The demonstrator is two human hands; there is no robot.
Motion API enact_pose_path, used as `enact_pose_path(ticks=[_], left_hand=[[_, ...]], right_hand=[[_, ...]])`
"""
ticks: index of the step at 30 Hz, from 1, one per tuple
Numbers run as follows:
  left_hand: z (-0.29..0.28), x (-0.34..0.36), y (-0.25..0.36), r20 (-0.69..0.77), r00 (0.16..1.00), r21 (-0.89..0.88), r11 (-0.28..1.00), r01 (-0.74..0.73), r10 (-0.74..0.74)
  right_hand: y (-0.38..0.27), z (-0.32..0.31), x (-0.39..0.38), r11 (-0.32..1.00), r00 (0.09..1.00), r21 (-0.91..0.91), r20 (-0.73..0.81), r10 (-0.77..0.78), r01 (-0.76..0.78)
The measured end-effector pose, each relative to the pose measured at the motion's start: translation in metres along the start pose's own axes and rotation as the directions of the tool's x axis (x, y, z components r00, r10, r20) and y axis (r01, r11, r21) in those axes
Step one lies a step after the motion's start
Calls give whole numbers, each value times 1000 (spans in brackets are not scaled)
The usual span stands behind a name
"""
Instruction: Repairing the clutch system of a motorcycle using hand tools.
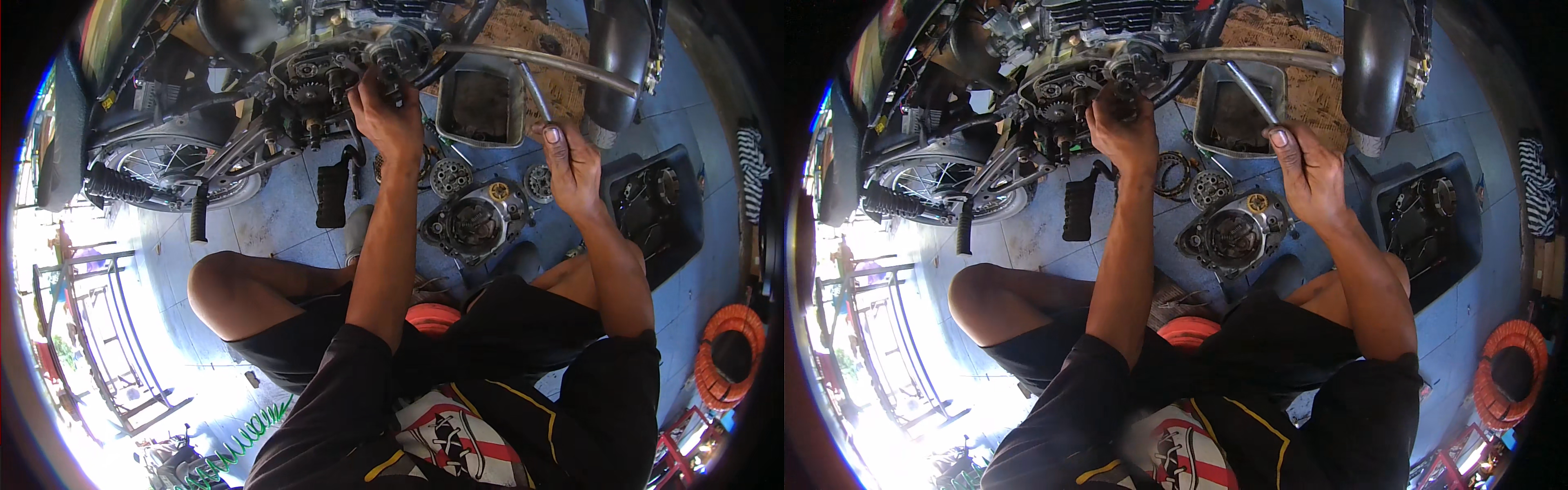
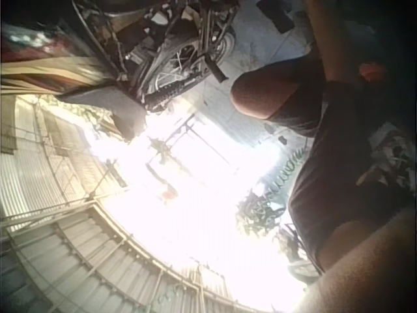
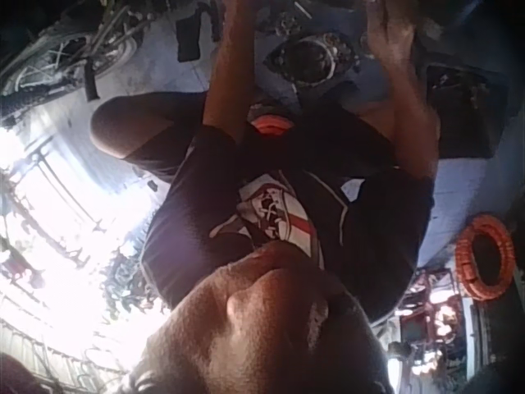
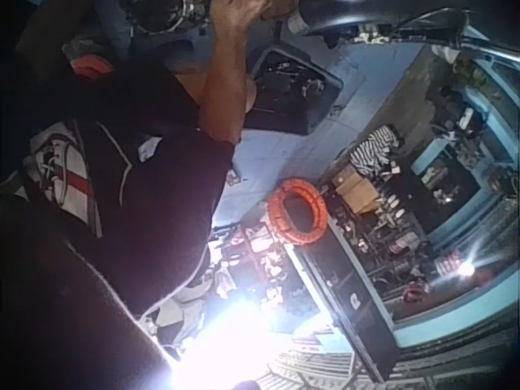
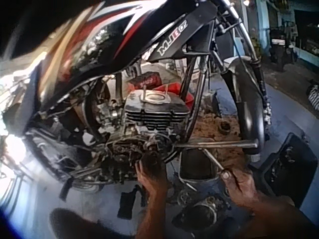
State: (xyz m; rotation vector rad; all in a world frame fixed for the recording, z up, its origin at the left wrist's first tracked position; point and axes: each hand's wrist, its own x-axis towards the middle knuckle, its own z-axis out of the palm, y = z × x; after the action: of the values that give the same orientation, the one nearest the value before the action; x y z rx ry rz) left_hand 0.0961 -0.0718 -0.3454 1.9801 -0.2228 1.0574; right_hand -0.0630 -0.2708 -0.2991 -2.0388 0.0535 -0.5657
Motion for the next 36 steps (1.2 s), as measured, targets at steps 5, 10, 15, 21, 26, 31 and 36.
enact_pose_path(ticks=[5,10,15,21,26,31,36], left_hand=[[-1,-3,-4,36,996,-83,993,80,-77],[1,-6,-1,-1,992,-97,987,128,-129],[2,-6,2,4,996,-48,995,84,-84],[8,-9,6,-36,970,-184,956,229,-239],[14,-3,3,-104,987,-83,990,111,-119],[10,-1,6,-92,985,-96,986,139,-148],[8,0,12,-20,975,-86,972,220,-223]], right_hand=[[-6,1,-1,999,1000,-38,12,0,1],[-6,3,-1,995,997,-69,-21,-68,67],[-3,8,0,986,991,-106,-17,-133,131],[9,18,8,928,943,-177,125,-308,327],[13,27,11,885,904,-186,87,-418,427],[10,18,9,922,946,-213,103,-307,323],[12,13,10,905,940,-254,56,-338,340]])
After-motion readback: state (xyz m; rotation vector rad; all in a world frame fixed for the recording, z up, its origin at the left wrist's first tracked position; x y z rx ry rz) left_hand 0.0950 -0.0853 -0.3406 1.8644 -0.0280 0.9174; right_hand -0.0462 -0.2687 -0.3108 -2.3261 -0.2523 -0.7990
